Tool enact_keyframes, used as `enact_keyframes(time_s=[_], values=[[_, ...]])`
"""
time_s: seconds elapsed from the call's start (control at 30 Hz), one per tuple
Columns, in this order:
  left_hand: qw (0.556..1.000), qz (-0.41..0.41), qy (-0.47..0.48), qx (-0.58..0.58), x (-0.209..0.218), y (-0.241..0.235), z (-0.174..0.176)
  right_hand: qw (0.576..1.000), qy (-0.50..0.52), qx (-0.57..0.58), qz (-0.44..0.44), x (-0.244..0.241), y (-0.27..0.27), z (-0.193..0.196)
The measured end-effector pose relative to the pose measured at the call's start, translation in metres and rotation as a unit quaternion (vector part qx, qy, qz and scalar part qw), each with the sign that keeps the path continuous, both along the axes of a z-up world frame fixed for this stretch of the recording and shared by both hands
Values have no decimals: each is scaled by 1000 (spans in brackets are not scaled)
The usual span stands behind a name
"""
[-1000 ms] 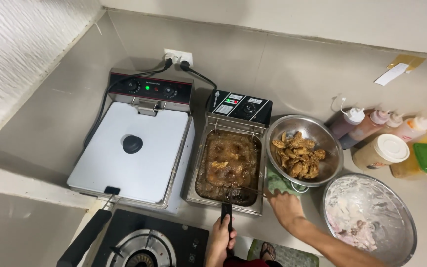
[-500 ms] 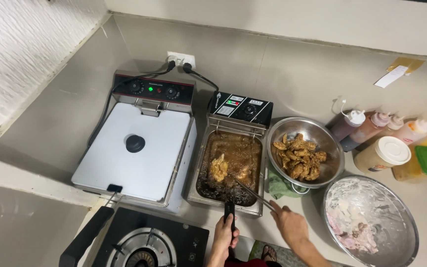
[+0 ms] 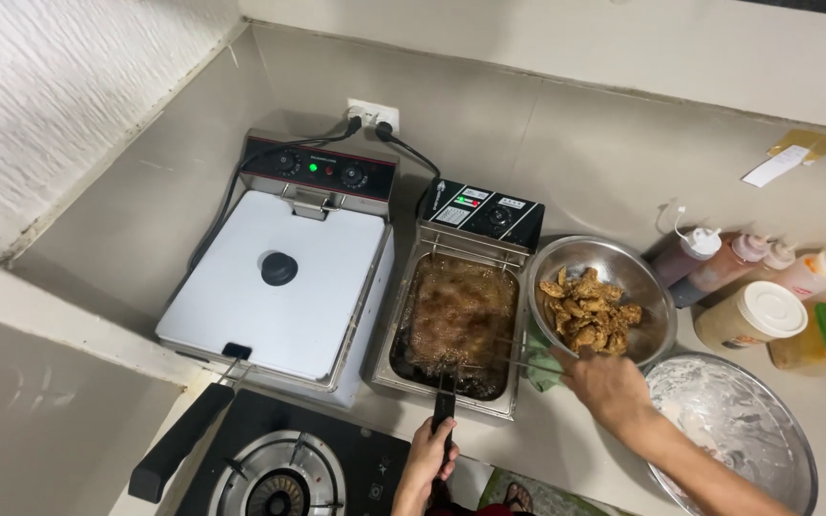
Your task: The person uses tongs to remove fried chicken wings from a deep fryer and places them into a metal bowl. They then move to the sink to wash raw chicken wings under running water, placing them on a cutting board. The person uses a knife to trim the wings and continues washing them before returning to the fryer area.
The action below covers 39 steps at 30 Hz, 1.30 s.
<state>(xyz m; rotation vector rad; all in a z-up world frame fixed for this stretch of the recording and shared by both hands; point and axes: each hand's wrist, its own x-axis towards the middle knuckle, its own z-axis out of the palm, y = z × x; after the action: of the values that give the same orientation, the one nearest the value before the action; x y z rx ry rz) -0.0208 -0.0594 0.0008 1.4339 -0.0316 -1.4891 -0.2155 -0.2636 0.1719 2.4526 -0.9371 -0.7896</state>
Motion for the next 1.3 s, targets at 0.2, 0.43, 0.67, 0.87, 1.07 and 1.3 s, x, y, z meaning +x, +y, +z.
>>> enact_keyframes(time_s=[0.2, 0.43, 0.67, 0.87, 1.07, 1.3], values=[[1000, -9, -25, -13, 12, 12, -8, 998, 54, 5, -15, -3, -23, 14], [999, -41, -32, 9, 26, 13, 1, 985, 142, 81, 46, 53, -17, 49], [999, -15, -45, -4, 13, 8, -20, 985, 129, 117, 1, 89, -11, -4], [1000, -12, -21, 5, 10, 10, -4, 995, 78, 60, 21, 45, 19, -52], [999, -30, 2, 24, -1, 4, 13, 999, -6, 28, -34, -9, 34, -114], [1000, -1, 1, 2, -1, 0, -9, 987, -53, 92, -119, -20, 48, -117]])
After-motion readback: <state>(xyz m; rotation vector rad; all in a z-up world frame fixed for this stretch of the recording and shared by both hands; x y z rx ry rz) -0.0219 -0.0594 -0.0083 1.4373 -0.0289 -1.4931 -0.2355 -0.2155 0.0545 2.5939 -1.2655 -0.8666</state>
